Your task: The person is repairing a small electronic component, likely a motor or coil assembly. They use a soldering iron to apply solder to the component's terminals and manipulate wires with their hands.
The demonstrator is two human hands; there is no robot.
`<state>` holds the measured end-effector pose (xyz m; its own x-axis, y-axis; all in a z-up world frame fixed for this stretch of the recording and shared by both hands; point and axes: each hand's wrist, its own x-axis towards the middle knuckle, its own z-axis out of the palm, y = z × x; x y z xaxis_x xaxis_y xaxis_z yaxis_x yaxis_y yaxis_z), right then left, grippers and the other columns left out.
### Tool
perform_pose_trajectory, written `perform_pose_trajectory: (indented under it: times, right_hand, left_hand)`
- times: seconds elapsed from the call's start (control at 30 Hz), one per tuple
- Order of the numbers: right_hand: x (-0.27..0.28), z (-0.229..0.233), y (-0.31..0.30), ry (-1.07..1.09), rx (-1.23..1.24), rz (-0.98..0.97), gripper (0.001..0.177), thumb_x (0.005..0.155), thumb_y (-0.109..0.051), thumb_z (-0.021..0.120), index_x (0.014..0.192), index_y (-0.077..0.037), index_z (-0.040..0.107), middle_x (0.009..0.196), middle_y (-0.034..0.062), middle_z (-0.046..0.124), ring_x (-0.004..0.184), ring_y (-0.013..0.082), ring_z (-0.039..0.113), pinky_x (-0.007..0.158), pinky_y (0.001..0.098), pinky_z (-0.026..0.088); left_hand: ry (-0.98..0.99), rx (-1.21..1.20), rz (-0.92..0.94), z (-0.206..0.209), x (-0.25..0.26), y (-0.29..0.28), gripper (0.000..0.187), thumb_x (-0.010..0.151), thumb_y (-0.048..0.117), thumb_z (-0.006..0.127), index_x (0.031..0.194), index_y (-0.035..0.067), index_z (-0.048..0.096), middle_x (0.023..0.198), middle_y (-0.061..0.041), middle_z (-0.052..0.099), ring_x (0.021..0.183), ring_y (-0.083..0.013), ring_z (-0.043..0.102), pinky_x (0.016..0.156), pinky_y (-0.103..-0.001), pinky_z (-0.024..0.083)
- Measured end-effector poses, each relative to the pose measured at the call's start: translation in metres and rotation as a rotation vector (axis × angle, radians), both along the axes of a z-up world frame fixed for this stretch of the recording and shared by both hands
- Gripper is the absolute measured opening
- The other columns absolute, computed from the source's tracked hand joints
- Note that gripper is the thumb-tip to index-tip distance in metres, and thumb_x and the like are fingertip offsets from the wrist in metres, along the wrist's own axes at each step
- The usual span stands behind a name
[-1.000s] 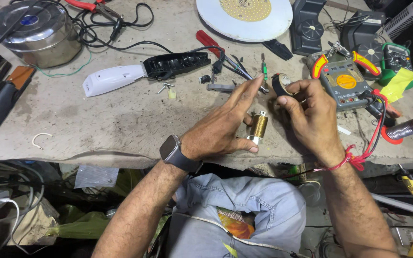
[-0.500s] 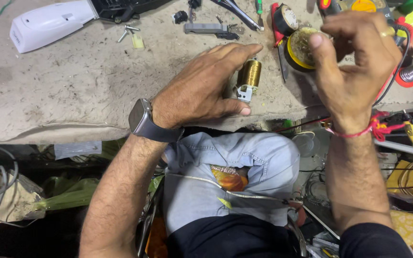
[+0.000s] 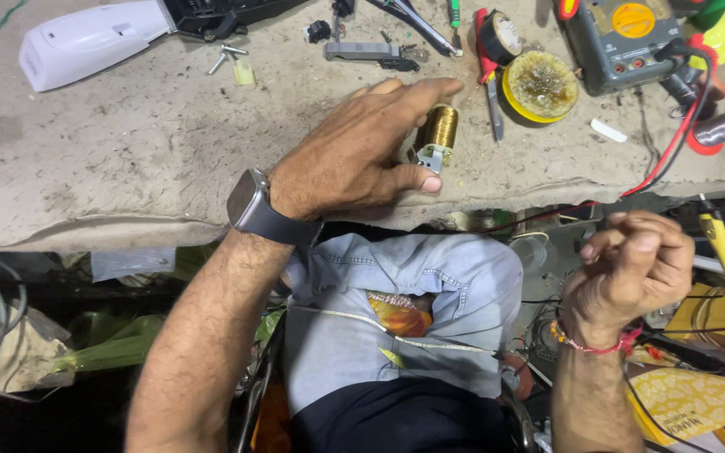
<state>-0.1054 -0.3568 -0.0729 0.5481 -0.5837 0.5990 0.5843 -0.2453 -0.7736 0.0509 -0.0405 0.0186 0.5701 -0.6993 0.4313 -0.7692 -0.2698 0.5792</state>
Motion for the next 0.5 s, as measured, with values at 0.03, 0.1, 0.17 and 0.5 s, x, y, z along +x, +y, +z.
perform_pose_trajectory:
  times: [0.03,0.1,0.17,0.5]
  right_hand:
    - [-0.006,-0.007,-0.016,-0.015,0.133,0.018,0.043,0.111,-0.041,0.073,0.105,0.000,0.058,0.096,0.0168,0.066,0.057,0.0175,0.053,0.050,0.0282,0.039]
    - [-0.018,-0.023,-0.054,0.082,0.417,-0.017,0.057,0.098,-0.061,0.067,0.109,-0.006,0.059,0.095,0.0095,0.063,0.061,0.0171,0.053,0.051,0.0291,0.038]
    - [-0.027,-0.045,-0.095,0.136,0.666,-0.035,0.069,0.089,-0.075,0.065,0.110,-0.009,0.060,0.094,0.0050,0.061,0.064,0.0171,0.051,0.055,0.0296,0.038]
    - [-0.047,-0.095,-0.230,0.093,0.933,0.169,0.052,0.102,-0.058,0.067,0.110,-0.007,0.061,0.094,0.0029,0.060,0.072,0.0155,0.049,0.065,0.0271,0.038]
  left_hand:
    - [-0.002,-0.053,-0.018,-0.001,0.001,-0.003,0.086,0.090,0.052,0.076,0.153,0.006,0.040,0.120,-0.015,0.069,0.115,-0.0327,0.067,0.102,-0.046,0.051]
    - [-0.007,-0.134,-0.048,-0.004,0.001,-0.001,0.077,0.103,0.055,0.066,0.153,0.002,0.038,0.118,-0.017,0.069,0.115,-0.0323,0.070,0.100,-0.046,0.054]
    - [-0.025,-0.231,-0.089,-0.003,0.003,0.001,0.057,0.113,0.052,0.054,0.141,0.003,0.042,0.126,-0.018,0.066,0.123,-0.0334,0.068,0.103,-0.045,0.054]
    - [-0.140,-0.270,-0.102,0.003,0.014,-0.017,0.043,0.115,0.046,0.054,0.129,0.008,0.069,0.118,-0.010,0.072,0.113,-0.0296,0.069,0.096,-0.041,0.055]
